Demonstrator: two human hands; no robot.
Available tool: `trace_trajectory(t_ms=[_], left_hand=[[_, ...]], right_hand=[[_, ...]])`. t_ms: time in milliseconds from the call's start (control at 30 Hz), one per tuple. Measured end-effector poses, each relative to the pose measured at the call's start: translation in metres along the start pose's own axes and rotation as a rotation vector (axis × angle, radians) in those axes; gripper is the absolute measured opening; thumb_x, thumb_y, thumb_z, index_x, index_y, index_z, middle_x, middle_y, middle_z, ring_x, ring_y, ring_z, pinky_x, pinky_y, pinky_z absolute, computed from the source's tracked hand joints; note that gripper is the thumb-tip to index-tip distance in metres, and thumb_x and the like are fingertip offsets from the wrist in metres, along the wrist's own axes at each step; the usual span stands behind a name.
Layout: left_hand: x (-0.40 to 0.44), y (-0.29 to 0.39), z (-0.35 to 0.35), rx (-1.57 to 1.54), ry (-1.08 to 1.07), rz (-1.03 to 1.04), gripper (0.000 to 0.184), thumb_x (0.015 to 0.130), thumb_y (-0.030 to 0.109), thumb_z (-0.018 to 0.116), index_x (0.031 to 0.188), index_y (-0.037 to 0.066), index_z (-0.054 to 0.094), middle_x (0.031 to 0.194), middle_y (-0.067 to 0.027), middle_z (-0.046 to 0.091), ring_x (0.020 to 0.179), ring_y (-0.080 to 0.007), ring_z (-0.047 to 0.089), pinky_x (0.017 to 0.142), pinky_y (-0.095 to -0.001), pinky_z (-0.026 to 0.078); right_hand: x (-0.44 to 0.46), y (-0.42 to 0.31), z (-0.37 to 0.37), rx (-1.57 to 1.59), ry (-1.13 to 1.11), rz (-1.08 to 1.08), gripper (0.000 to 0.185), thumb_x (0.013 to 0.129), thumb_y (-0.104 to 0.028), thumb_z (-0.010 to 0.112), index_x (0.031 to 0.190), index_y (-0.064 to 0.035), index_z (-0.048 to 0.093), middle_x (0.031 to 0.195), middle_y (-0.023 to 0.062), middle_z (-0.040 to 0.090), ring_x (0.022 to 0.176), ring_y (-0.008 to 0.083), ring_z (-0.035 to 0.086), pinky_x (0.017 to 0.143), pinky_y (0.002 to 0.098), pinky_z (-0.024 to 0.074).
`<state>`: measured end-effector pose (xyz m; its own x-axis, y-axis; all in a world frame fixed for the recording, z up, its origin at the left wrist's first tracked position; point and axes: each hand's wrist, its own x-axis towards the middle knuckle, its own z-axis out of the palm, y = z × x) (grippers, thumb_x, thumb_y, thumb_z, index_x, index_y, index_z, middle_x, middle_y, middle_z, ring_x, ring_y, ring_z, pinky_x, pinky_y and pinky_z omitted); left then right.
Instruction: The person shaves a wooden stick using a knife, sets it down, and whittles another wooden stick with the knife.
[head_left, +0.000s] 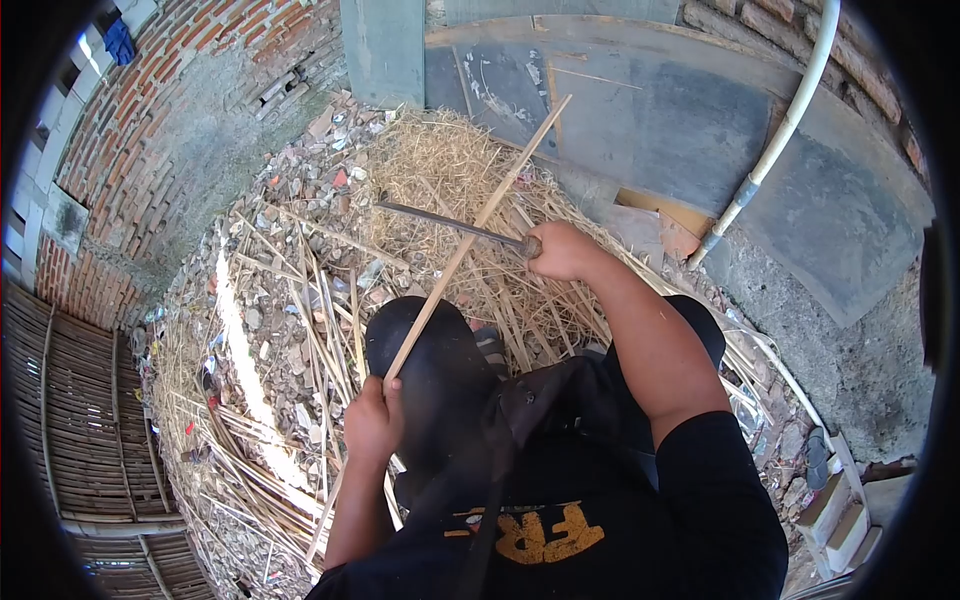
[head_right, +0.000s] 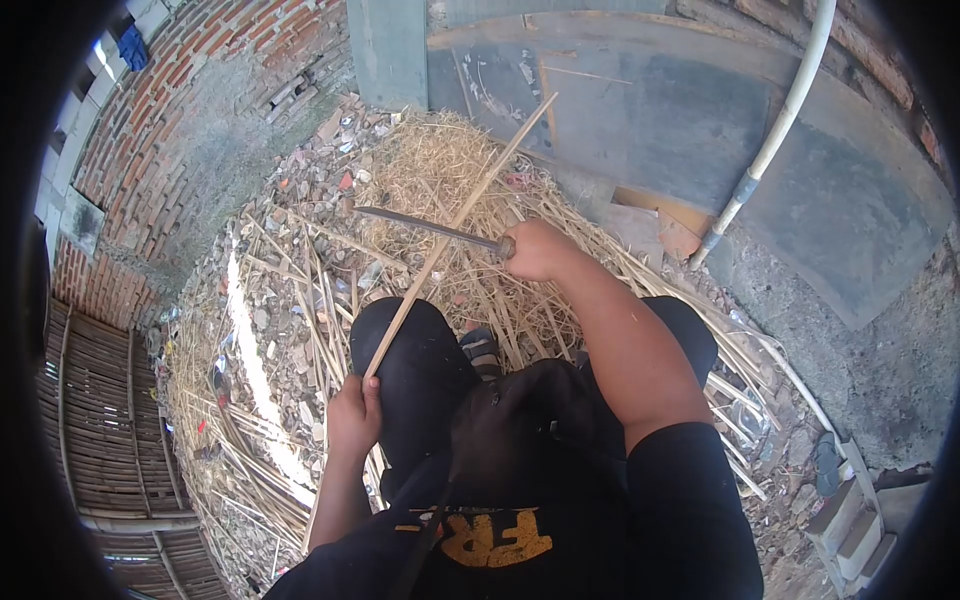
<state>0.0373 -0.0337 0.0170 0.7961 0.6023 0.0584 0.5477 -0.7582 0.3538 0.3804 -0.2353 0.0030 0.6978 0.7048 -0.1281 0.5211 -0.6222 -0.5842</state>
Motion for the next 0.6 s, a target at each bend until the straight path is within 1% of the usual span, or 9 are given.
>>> trace_trajectory(t_ms=[100, 200, 300, 400, 600], left_hand=[[-0.001, -0.005, 0.004, 0.000, 0.015, 0.020, 0.040, 0.107, 0.038, 0.055, 0.086, 0.004, 0.055, 0.070, -0.0276, 0.065, 0.071, -0.0522, 0.065, 0.064, -0.0603, 0.048], [-0.001, -0.011, 0.008, -0.037, 0.023, 0.041, 0.040, 0.107, 0.037, 0.054, 0.086, 0.003, 0.055, 0.070, -0.0276, 0.064, 0.070, -0.0524, 0.065, 0.064, -0.0605, 0.048], [0.001, -0.012, 0.009, -0.057, 0.024, 0.056, 0.040, 0.107, 0.037, 0.054, 0.086, 0.003, 0.054, 0.069, -0.0277, 0.064, 0.070, -0.0525, 0.064, 0.063, -0.0605, 0.047], [0.001, -0.011, 0.007, -0.052, 0.021, 0.053, 0.040, 0.107, 0.037, 0.054, 0.086, 0.003, 0.054, 0.069, -0.0277, 0.063, 0.069, -0.0527, 0.063, 0.063, -0.0605, 0.047], [0.002, -0.014, 0.010, -0.061, 0.007, 0.046, 0.041, 0.107, 0.037, 0.054, 0.085, 0.003, 0.053, 0.069, -0.0273, 0.063, 0.070, -0.0529, 0.063, 0.063, -0.0599, 0.047]], right_hand=[[0.000, 0.003, 0.002, 0.009, -0.015, -0.009, 0.038, 0.082, -0.029, 0.078, 0.110, -0.0028, 0.074, 0.100, 0.0243, 0.073, 0.097, 0.0410, 0.071, 0.088, 0.0464, 0.0558], [-0.006, -0.002, 0.003, 0.048, 0.053, -0.054, 0.027, 0.082, -0.023, 0.071, 0.101, -0.0046, 0.074, 0.096, 0.0211, 0.073, 0.094, 0.0391, 0.071, 0.085, 0.0482, 0.0562], [-0.011, -0.008, -0.002, 0.026, 0.045, -0.053, 0.024, 0.081, -0.022, 0.071, 0.099, -0.0055, 0.073, 0.095, 0.0201, 0.073, 0.094, 0.0391, 0.071, 0.085, 0.0481, 0.0564], [-0.014, -0.012, -0.005, 0.053, -0.011, -0.052, 0.022, 0.081, -0.021, 0.071, 0.098, -0.0067, 0.073, 0.095, 0.0190, 0.074, 0.093, 0.0390, 0.071, 0.084, 0.0480, 0.0566], [-0.013, -0.015, -0.007, 0.048, -0.007, -0.068, 0.020, 0.081, -0.020, 0.071, 0.096, -0.0080, 0.073, 0.094, 0.0183, 0.074, 0.092, 0.0388, 0.071, 0.083, 0.0488, 0.0565]])
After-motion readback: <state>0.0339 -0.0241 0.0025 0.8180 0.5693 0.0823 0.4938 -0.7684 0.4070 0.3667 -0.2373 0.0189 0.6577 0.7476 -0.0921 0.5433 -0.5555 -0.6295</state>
